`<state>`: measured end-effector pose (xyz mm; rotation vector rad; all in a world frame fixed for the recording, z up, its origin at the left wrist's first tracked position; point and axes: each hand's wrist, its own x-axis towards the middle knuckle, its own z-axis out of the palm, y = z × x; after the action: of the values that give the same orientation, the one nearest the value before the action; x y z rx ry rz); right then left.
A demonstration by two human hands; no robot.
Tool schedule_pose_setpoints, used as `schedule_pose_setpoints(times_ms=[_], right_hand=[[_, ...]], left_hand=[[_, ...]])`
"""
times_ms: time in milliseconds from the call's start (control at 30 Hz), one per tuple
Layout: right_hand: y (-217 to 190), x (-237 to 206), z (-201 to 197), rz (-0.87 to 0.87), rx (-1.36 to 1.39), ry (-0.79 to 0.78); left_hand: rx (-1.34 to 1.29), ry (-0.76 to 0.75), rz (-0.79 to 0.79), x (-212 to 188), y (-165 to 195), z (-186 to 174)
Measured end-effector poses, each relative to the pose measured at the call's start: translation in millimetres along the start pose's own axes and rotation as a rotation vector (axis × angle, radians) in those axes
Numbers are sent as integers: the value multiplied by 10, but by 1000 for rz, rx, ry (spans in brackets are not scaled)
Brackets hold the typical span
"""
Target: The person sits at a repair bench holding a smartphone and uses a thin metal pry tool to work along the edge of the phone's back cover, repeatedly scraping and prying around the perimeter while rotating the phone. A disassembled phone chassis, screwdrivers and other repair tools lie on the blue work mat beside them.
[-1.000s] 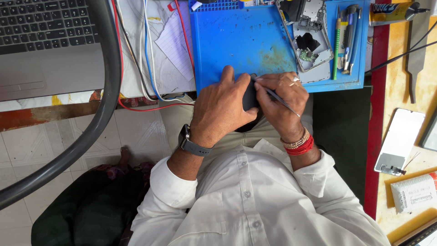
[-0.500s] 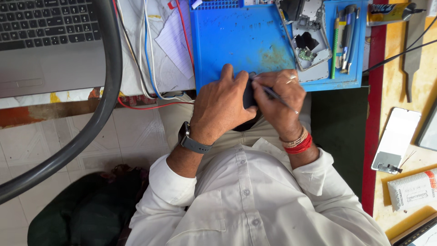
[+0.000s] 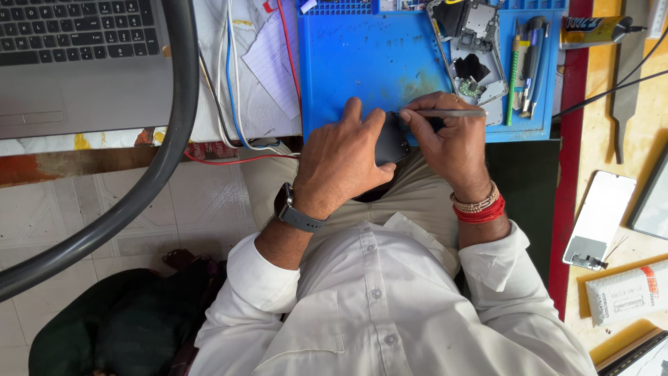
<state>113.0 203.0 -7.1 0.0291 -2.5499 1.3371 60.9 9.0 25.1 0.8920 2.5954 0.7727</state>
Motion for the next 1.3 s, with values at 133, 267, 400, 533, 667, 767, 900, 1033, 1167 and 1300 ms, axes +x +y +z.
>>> schedule_pose_setpoints(times_ms=[133,267,400,533,667,767,900,1033,1167,1300], right_hand=[[5,22,70,-76,-39,44],[20,82,130,-61,27,49],[31,117,172,-53,13,19],[52,91,175,-27,152,48],[94,52,141,38,184,106],[110,34,131,-6,102,95],[104,65,156,-106,10,96],[73,77,201,-108,8,97],[84,64,212,-136,94,55],[96,45,161,-41,186,134]], left_hand=[[0,-12,-2,4,-11,1],[2,-10,10,7,-12,12],[-9,4,24,19,-17,14],[2,-14,-1,12,-7,6],[-4,-14,-13,13,0,-12],[-11,-21,-7,16,0,-15],[-10,-19,-7,11,-5,0],[-7,-9,17,19,-16,12],[-13,-2,13,9,-12,17],[2,-21,-7,24,-16,-9]])
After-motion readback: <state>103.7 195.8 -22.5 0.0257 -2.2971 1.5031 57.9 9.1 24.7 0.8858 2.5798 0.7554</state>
